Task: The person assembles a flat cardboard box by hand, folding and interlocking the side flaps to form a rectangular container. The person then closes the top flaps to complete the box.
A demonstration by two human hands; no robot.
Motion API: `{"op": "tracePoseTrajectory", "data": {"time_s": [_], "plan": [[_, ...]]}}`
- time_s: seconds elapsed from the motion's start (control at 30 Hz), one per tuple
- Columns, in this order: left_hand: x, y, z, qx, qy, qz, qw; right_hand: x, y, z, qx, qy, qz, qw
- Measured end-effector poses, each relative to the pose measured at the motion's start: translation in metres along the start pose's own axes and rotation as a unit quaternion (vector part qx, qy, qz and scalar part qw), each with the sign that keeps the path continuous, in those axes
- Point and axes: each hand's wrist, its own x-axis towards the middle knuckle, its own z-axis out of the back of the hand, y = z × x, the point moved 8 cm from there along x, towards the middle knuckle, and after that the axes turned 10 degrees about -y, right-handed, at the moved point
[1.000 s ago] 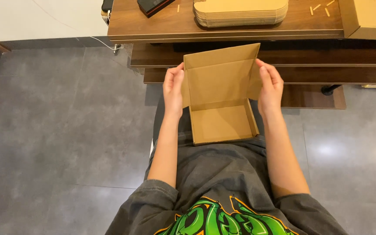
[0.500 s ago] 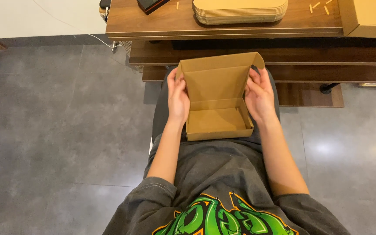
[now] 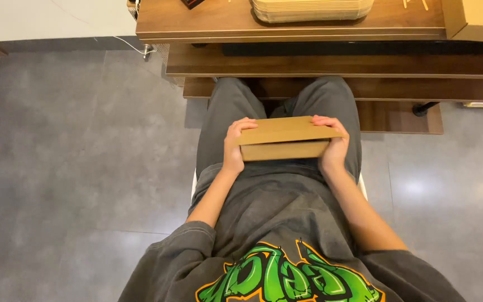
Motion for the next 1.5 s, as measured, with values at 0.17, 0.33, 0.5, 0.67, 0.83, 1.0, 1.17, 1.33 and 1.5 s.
{"op": "tracePoseTrajectory", "data": {"time_s": [0.17, 0.33, 0.5, 0.67, 0.83, 1.0, 1.17, 1.33, 1.5], "plan": [[0.042, 0.075, 0.016, -0.213, -0.186, 0.239, 0.929, 0.029, -0.053, -0.021, 0.167, -0.134, -0.282, 0.935], [0.042, 0.116, 0.020, -0.251, -0.266, 0.347, 0.864, 0.036, 0.000, -0.033, 0.227, -0.129, -0.248, 0.933], [0.039, 0.025, 0.018, -0.246, -0.266, 0.333, 0.870, 0.013, 0.043, -0.047, 0.048, -0.003, -0.055, 0.997], [0.035, 0.015, 0.018, -0.181, -0.247, 0.161, 0.938, 0.003, 0.030, -0.029, -0.105, 0.013, 0.029, 0.994], [0.026, -0.009, 0.011, -0.057, -0.119, 0.044, 0.990, -0.006, 0.079, -0.035, -0.137, 0.034, 0.112, 0.984], [0.025, -0.052, 0.012, -0.066, -0.082, -0.004, 0.994, -0.002, 0.106, -0.029, -0.121, 0.065, 0.140, 0.981], [0.023, -0.058, 0.019, -0.120, -0.196, 0.094, 0.969, -0.006, 0.125, -0.037, -0.055, 0.095, 0.078, 0.991], [0.023, -0.033, 0.022, -0.120, -0.179, 0.182, 0.959, -0.009, 0.115, -0.036, 0.020, 0.130, 0.041, 0.990], [0.019, 0.007, 0.023, -0.205, -0.118, 0.155, 0.959, -0.012, 0.123, -0.039, -0.020, 0.117, 0.158, 0.980]]}}
